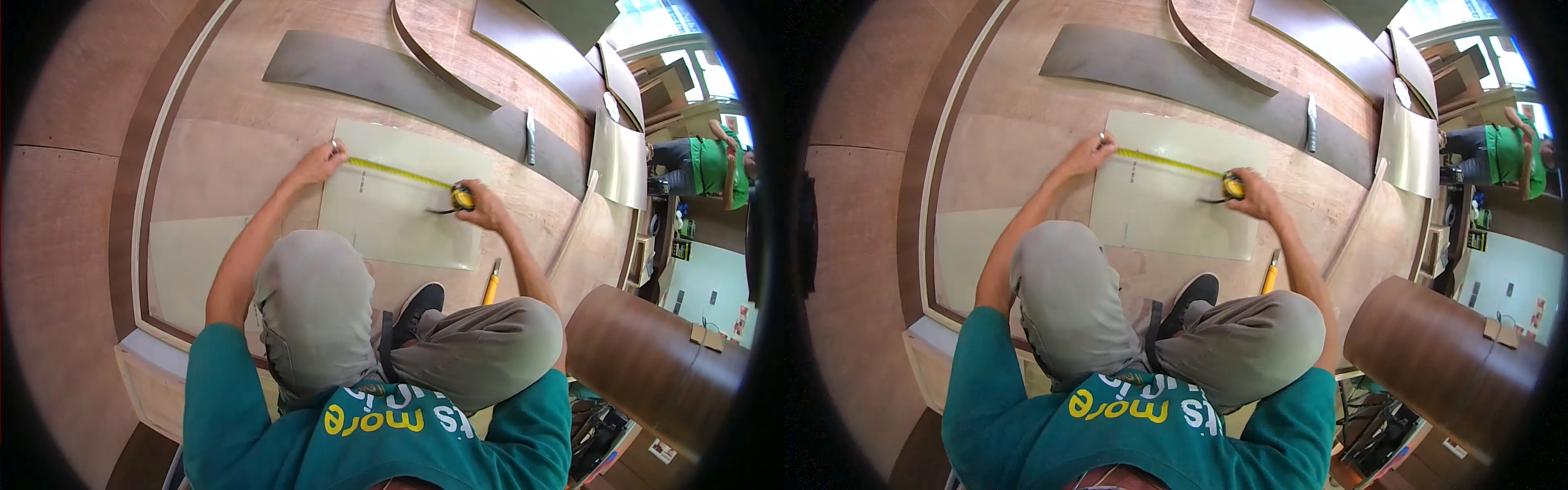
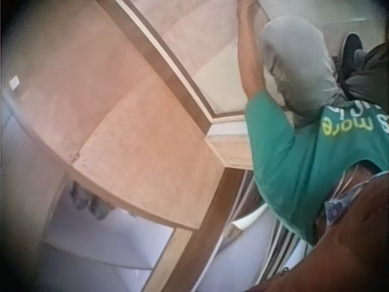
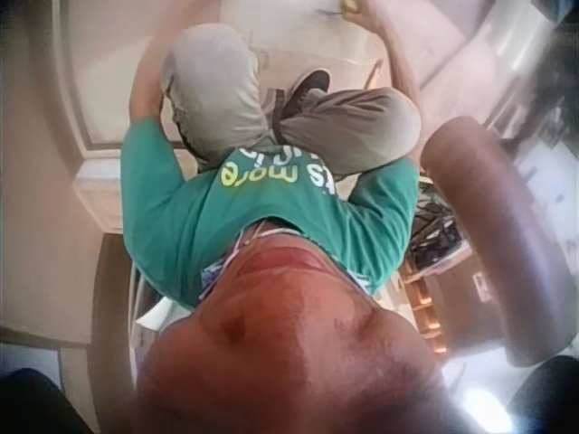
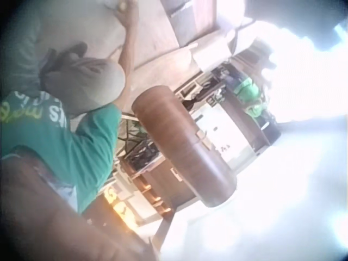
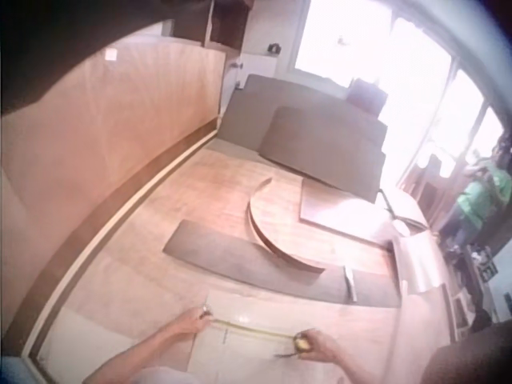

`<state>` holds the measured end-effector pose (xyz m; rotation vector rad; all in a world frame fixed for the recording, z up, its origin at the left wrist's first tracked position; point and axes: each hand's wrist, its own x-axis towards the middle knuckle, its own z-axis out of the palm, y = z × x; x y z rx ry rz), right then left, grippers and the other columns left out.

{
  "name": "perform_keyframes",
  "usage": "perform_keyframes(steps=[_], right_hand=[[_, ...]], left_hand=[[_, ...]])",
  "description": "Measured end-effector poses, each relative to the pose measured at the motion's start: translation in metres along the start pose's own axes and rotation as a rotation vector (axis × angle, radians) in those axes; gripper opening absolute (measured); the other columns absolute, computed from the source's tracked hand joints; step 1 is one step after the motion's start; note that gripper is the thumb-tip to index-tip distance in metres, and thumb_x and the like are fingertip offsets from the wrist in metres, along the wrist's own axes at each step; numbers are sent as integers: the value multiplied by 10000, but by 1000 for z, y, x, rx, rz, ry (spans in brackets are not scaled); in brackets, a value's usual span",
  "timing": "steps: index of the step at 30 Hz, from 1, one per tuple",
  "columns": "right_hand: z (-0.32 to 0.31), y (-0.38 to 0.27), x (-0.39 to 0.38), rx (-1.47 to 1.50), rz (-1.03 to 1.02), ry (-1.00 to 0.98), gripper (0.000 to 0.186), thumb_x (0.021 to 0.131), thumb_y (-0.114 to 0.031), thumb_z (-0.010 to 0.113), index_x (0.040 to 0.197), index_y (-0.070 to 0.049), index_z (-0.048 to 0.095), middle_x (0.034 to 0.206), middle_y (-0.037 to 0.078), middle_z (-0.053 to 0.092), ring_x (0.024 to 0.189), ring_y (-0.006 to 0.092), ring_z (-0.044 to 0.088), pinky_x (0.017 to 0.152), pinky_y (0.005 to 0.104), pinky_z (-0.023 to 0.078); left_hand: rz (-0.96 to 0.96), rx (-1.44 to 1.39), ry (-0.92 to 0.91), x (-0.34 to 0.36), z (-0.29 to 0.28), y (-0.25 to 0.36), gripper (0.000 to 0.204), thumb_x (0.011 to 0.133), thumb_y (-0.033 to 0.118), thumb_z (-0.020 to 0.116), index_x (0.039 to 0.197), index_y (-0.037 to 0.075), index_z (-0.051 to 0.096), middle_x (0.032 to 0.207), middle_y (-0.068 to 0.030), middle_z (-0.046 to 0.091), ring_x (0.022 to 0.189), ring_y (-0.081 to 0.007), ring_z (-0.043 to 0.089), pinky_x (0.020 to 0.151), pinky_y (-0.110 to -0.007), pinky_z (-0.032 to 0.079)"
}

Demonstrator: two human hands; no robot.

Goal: The person measures a tile with a tape measure, aligns a wooden guide over it, and cuts the tile using a utility knife.

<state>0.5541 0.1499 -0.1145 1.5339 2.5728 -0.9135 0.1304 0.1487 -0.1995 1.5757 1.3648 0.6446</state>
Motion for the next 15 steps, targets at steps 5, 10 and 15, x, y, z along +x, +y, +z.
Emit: perform_keyframes(steps=[5, 10, 15], right_hand=[[-42, 88, 2, -89, 123, 97, 675, 620, -221, 772, 1224, -62, 515, 1093, 194, 599, 1020, 376, 581, 889, 432, 476], [-53, 154, -19, -134, 260, 75, 670, 617, -208, 758, 1230, -87, 515, 1163, 171, 572, 1071, 380, 560, 907, 434, 471], [-46, 171, -3, -176, 253, 42, 685, 636, -202, 737, 1261, -58, 497, 1167, 182, 561, 1097, 383, 535, 923, 421, 457]], left_hand=[[-103, 308, 239, 34, -31, -14, 234, 916, 271, 530, 975, 63, 619, 942, -163, 646, 900, -338, 613, 784, -440, 470], [-135, 415, 330, 61, -9, -7, 245, 915, 301, 539, 975, 82, 631, 953, -157, 651, 907, -344, 619, 789, -463, 471], [-105, 447, 467, 55, 3, -14, 237, 910, 293, 566, 964, 77, 647, 930, -144, 670, 867, -338, 635, 756, -440, 482]])
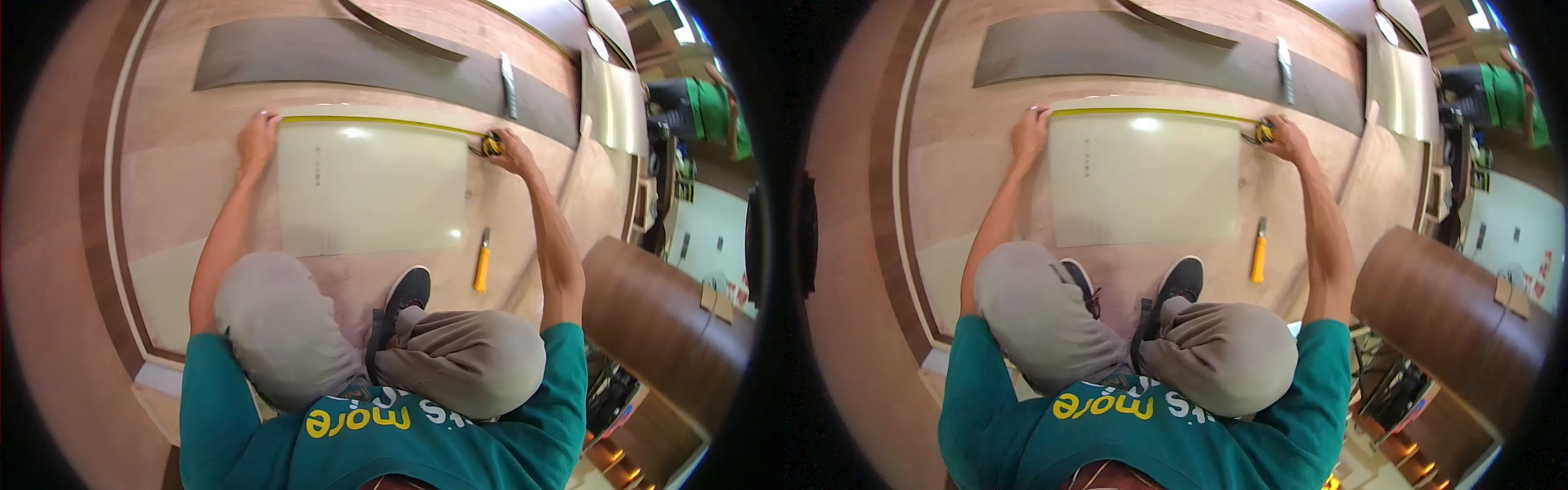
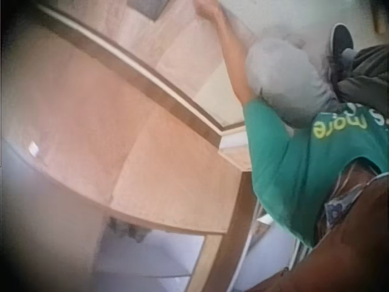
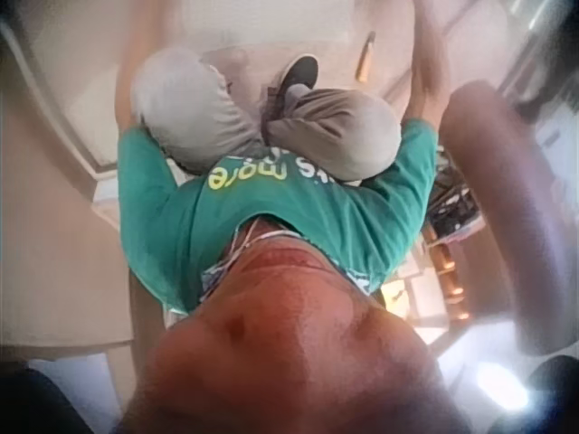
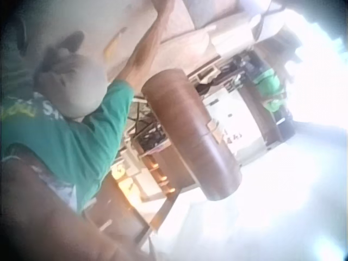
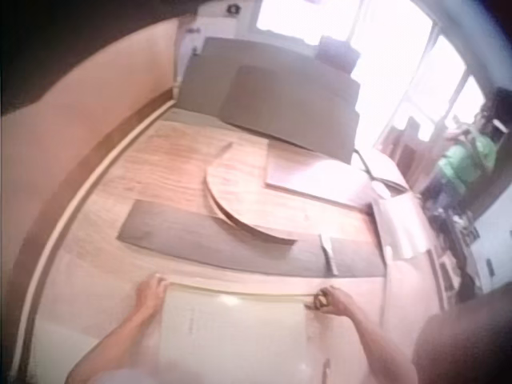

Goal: The person measures a tile with a tape measure, aligns a wooden guide over it, and cuts the tile using a utility knife.

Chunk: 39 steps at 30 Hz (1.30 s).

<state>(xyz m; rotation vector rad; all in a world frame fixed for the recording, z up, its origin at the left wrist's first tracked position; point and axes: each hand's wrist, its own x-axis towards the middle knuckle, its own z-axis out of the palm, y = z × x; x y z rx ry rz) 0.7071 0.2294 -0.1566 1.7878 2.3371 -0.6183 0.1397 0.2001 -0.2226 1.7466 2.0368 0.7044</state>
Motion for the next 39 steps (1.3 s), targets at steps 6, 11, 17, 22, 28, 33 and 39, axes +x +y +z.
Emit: perform_keyframes(steps=[6, 11, 17, 22, 28, 33, 39], right_hand=[[7, 5, -13, -16, 63, 73, 666, 644, -217, 723, 1268, -159, 498, 1192, 125, 567, 1044, 381, 564, 875, 452, 497], [3, -1, -13, -19, 73, 98, 668, 641, -212, 724, 1268, -162, 499, 1183, 129, 570, 1041, 376, 567, 876, 455, 497], [6, -13, -3, -17, 39, 170, 624, 645, -133, 740, 1227, -165, 518, 1114, 118, 603, 1033, 357, 578, 845, 467, 493], [14, -17, 3, -49, 109, 170, 685, 639, -180, 714, 1289, -181, 497, 1226, 118, 566, 1093, 358, 554, 882, 503, 475], [18, -4, 11, -39, 93, 193, 646, 659, -207, 722, 1259, -178, 486, 1212, 132, 557, 1098, 366, 552, 864, 503, 485], [18, -17, 24, -18, 45, 189, 625, 707, -285, 678, 1284, -168, 470, 1231, 154, 545, 1053, 407, 565, 872, 495, 493], [21, -19, 11, 63, 15, 303, 562, 729, -272, 651, 1265, -166, 520, 1215, 155, 572, 1010, 385, 591, 878, 457, 488]], left_hand=[[-116, -78, 28, 6, 13, 12, 275, 893, 329, 610, 1009, 91, 686, 897, -96, 707, 786, -237, 668, 714, -356, 496], [-191, -129, -4, 9, 17, 10, 287, 887, 338, 624, 1011, 88, 691, 864, -60, 710, 762, -184, 659, 710, -325, 493], [-99, -155, 47, 6, 17, -10, 213, 878, 283, 619, 992, 116, 684, 873, -68, 709, 793, -229, 668, 717, -348, 498], [-189, -181, -76, 12, 3, 8, 181, 879, 258, 598, 994, 151, 687, 865, -57, 709, 790, -231, 665, 723, -352, 498], [-196, -107, -97, 19, 6, 15, 211, 867, 308, 604, 1010, 178, 690, 873, -43, 711, 775, -216, 658, 710, -341, 495], [-240, -198, -103, 14, 9, -5, 225, 867, 328, 597, 1023, 192, 687, 899, -31, 715, 801, -191, 657, 730, -337, 488], [-235, -228, -124, 19, 13, 0, 217, 870, 318, 590, 1031, 205, 682, 918, -20, 718, 826, -178, 657, 745, -334, 482]])
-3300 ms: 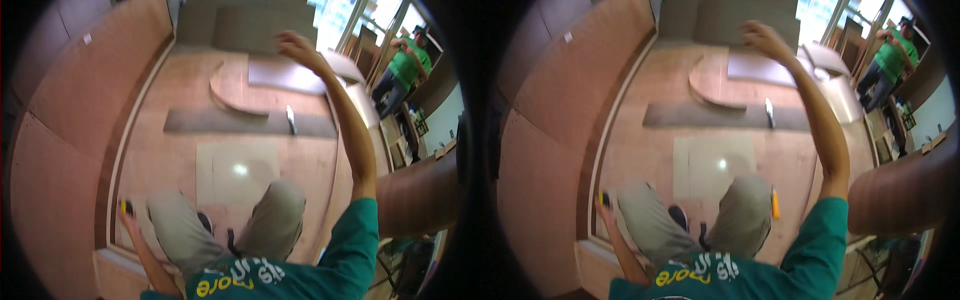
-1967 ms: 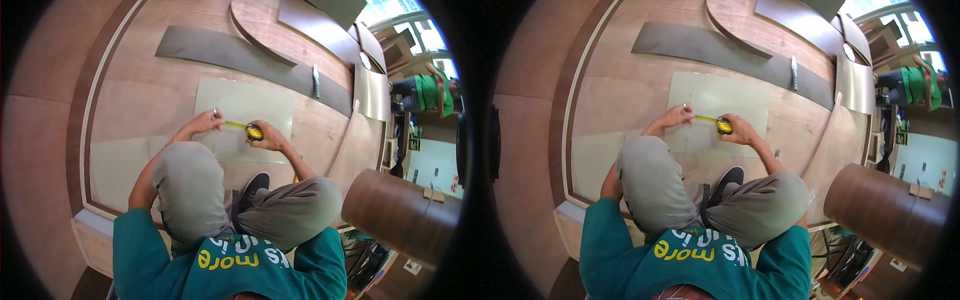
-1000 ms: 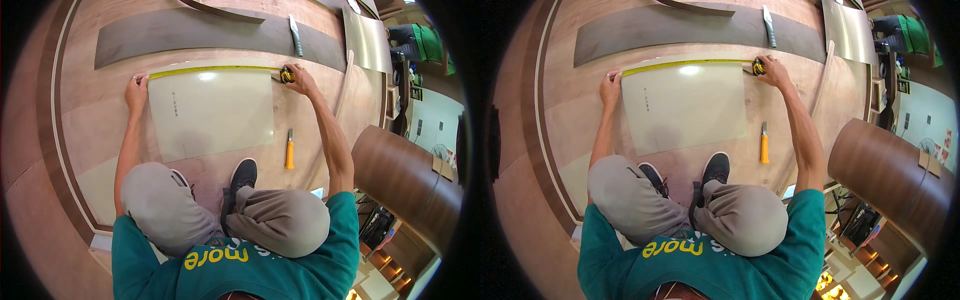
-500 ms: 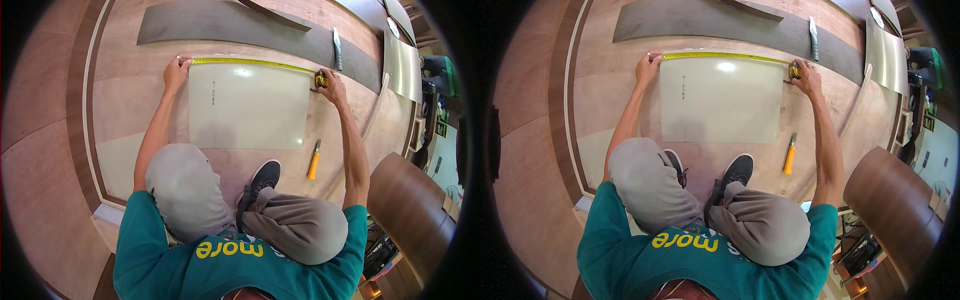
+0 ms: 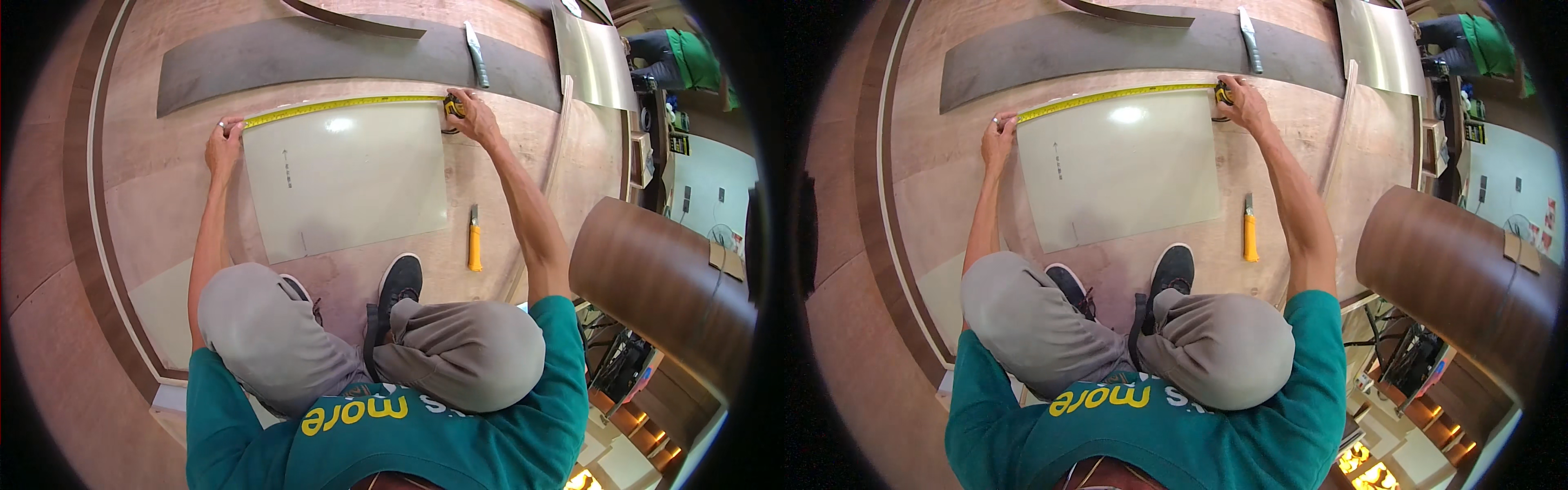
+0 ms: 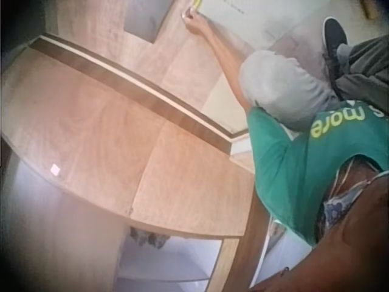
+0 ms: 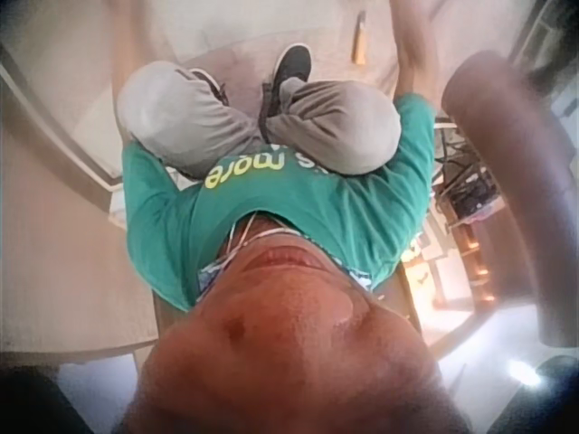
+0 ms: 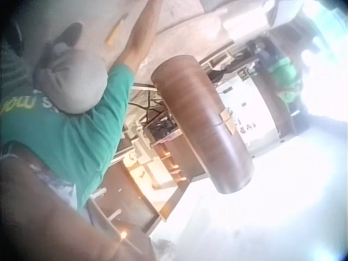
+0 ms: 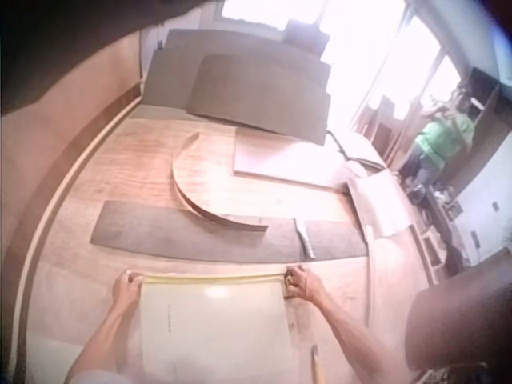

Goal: The person measures a tile with a tape measure, aligns a wooden guide over it, and cuts the tile using a utility knife.

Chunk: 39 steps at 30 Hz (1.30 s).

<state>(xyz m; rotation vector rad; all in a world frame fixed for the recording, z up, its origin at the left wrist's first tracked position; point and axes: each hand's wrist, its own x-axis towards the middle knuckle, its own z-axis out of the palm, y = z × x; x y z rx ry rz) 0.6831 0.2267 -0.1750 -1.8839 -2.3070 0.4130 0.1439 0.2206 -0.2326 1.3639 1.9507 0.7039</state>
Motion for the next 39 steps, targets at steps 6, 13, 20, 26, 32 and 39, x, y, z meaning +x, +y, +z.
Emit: perform_keyframes(steps=[6, 13, 20, 26, 32, 39], right_hand=[[4, -4, 4, 30, 61, 6, 488, 754, -285, 650, 1215, -149, 565, 1175, 168, 587, 994, 386, 600, 876, 447, 487], [6, 6, -5, -4, -17, -39, 605, 722, -246, 701, 1275, -121, 491, 1143, 204, 583, 975, 389, 601, 858, 451, 493], [-1, -14, 1, -21, 51, -25, 560, 723, -268, 710, 1230, -123, 524, 1081, 176, 603, 954, 375, 612, 822, 451, 512], [-1, -1, 2, -72, 143, -82, 614, 706, -336, 728, 1255, -158, 519, 1177, 174, 580, 1046, 356, 598, 867, 459, 505], [-79, -21, -10, 45, -98, 316, 754, 742, -370, 780, 1359, -99, 442, 1242, 190, 559, 1097, 367, 569, 927, 442, 465], [-360, -261, -146, 751, -586, 395, 265, 904, -143, 622, 1140, -24, 601, 1081, 110, 626, 976, 201, 603, 851, 303, 483]], left_hand=[[23, 56, 45, -2, 1, 4, 209, 889, 314, 588, 1035, 194, 676, 842, 2, 698, 724, -126, 614, 670, -301, 467], [7, 58, 43, -6, 1, 11, 217, 886, 333, 565, 1028, 210, 675, 911, -27, 716, 829, -204, 660, 737, -353, 483], [-23, 71, 32, 2, -5, -1, 213, 876, 332, 572, 1027, 218, 668, 880, -32, 711, 809, -215, 656, 723, -379, 484], [-5, 81, -11, 5, 1, 10, 200, 879, 316, 568, 1024, 214, 662, 862, -29, 705, 799, -216, 653, 712, -383, 484], [93, 86, 4, -2, 9, 30, 184, 878, 305, 570, 999, 196, 655, 847, -30, 699, 790, -216, 651, 702, -382, 482], [34, 50, -51, 7, 9, 5, 183, 864, 320, 586, 983, 204, 663, 791, -11, 691, 715, -197, 646, 663, -363, 483]])
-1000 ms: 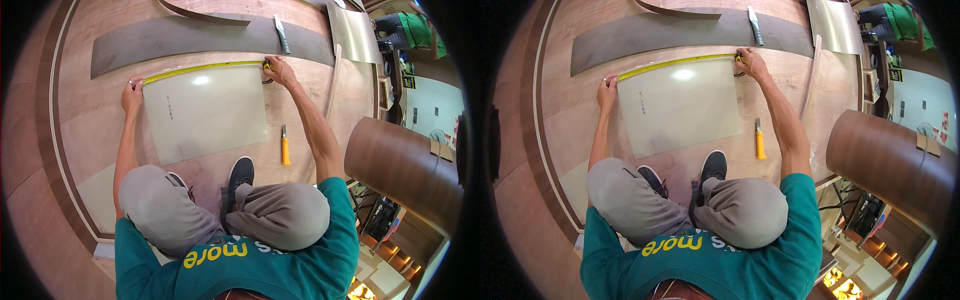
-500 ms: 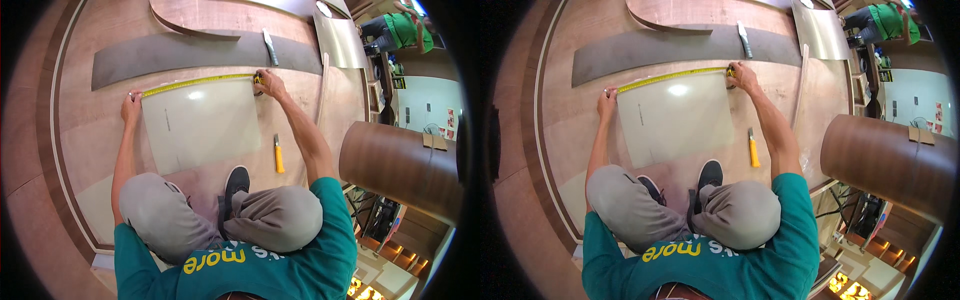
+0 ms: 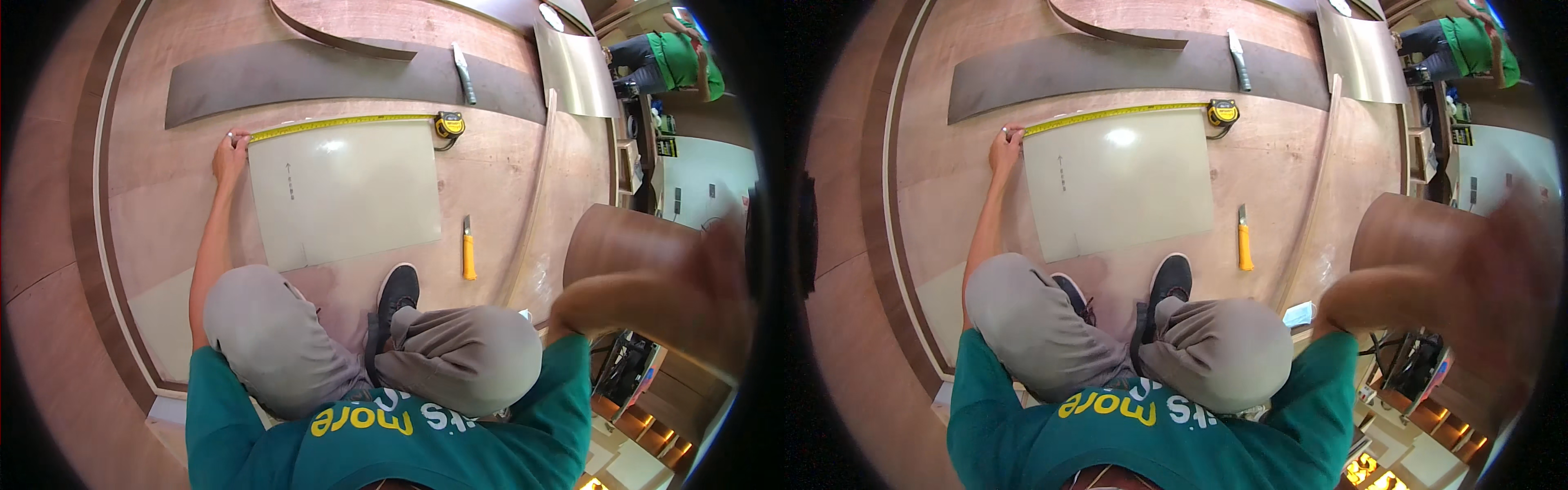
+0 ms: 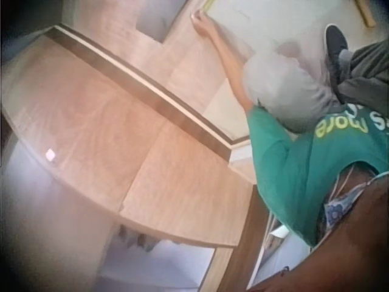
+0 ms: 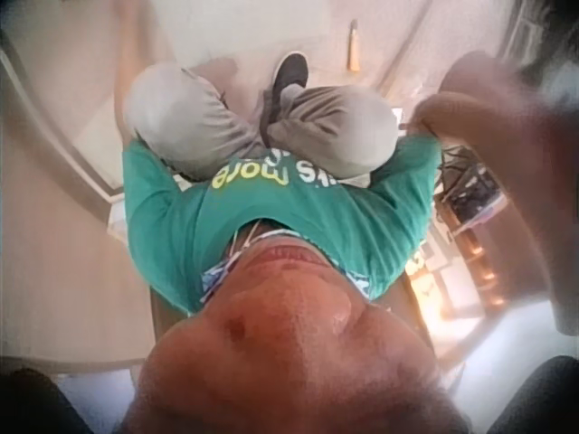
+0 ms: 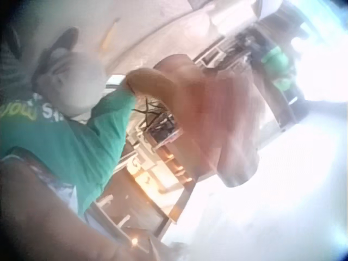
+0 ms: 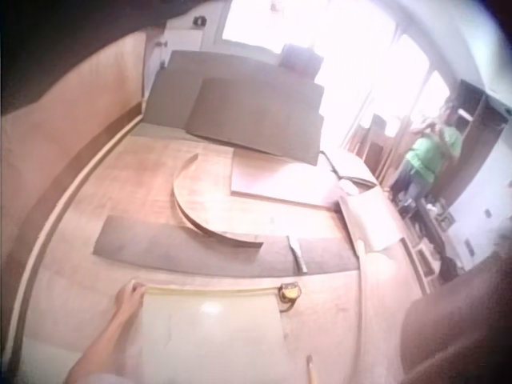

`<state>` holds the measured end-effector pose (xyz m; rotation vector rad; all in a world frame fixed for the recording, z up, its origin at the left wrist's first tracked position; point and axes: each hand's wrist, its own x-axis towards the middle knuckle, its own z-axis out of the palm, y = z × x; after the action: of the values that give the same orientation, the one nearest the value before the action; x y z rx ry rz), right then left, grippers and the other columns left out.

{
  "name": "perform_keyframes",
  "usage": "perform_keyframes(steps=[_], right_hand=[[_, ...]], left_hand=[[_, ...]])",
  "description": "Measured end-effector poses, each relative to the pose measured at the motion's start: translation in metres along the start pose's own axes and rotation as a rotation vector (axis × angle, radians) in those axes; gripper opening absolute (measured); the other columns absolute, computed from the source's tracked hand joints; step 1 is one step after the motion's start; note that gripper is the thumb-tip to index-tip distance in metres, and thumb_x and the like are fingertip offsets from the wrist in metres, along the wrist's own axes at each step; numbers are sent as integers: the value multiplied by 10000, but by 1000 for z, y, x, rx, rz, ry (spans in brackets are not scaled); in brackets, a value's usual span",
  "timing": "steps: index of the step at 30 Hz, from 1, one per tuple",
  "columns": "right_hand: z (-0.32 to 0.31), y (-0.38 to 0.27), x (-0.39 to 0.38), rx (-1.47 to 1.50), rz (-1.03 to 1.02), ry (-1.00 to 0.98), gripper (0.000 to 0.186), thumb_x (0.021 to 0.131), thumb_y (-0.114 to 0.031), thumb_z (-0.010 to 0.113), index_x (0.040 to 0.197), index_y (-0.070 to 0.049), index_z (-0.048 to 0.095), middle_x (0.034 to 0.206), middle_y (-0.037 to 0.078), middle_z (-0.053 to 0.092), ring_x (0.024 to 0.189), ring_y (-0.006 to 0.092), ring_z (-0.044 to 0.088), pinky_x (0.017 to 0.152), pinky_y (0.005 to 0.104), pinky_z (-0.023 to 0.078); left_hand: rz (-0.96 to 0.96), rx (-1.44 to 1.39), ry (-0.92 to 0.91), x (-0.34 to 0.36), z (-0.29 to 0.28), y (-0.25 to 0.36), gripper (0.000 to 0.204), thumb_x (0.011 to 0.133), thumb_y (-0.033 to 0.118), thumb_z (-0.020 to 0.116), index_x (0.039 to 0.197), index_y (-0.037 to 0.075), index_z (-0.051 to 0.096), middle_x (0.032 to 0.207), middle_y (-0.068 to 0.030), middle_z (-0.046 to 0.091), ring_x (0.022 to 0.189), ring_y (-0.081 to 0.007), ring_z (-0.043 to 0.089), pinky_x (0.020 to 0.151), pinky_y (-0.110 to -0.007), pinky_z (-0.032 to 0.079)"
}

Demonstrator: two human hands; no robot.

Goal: The person measures a tile with a tape measure, aligns a wooden guide over it, and cuts the tile using a utility knife.

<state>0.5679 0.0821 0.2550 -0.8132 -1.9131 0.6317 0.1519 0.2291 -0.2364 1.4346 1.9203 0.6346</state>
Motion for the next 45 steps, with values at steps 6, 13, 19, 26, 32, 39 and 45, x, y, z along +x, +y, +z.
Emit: perform_keyframes(steps=[6, 13, 19, 26, 32, 39, 45], right_hand=[[30, -74, -4, -58, -364, -180, 196, 894, -102, 618, 1071, -20, 600, 1013, 98, 621, 911, 181, 598, 801, 285, 481], [24, -53, -19, -174, -238, 33, 116, 882, -54, 614, 990, -14, 600, 934, 85, 616, 836, 158, 593, 742, 263, 480], [26, 179, -64, -145, 545, 203, 78, 883, -45, 603, 952, -11, 605, 845, 57, 611, 765, 110, 572, 679, 242, 467], [79, 388, -148, 98, 792, 163, 155, 887, -137, 573, 917, 5, 630, 736, 18, 604, 683, 72, 544, 595, 221, 440], [93, 420, -158, 12, 775, 118, 138, 846, -147, 595, 874, -13, 577, 719, 27, 597, 636, 77, 537, 575, 237, 440], [97, 431, -172, -20, 809, 125, 127, 840, -138, 591, 860, -15, 614, 717, 19, 614, 627, 68, 537, 578, 225, 433], [101, 426, -172, -21, 836, 141, 156, 838, -167, 598, 866, -18, 636, 697, 15, 616, 620, 68, 537, 586, 233, 436]], left_hand=[[-45, -19, 21, 6, -11, -16, 183, 853, 323, 599, 980, 214, 673, 774, -2, 689, 698, -167, 643, 653, -348, 482], [-43, -24, -7, 4, -8, -3, 194, 852, 318, 601, 995, 212, 678, 808, 2, 698, 724, -168, 648, 676, -350, 482], [-8, -27, 7, 7, 2, -7, 184, 863, 302, 592, 994, 200, 673, 805, 9, 693, 702, -142, 636, 666, -331, 476], [-15, -109, 22, 5, -4, -16, 146, 898, 238, 597, 995, 154, 667, 716, 30, 601, 603, -58, 517, 525, -244, 418], [-21, -185, 46, -1, -5, -15, 152, 900, 230, 592, 997, 141, 669, 733, 33, 590, 628, -59, 509, 561, -229, 418], [-24, -134, 49, -3, -6, -10, 185, 883, 278, 588, 995, 155, 669, 745, 23, 630, 660, -88, 561, 629, -262, 447], [-21, -138, 51, -1, -4, -9, 168, 895, 247, 593, 993, 130, 664, 714, 30, 589, 606, -70, 513, 560, -240, 424]])
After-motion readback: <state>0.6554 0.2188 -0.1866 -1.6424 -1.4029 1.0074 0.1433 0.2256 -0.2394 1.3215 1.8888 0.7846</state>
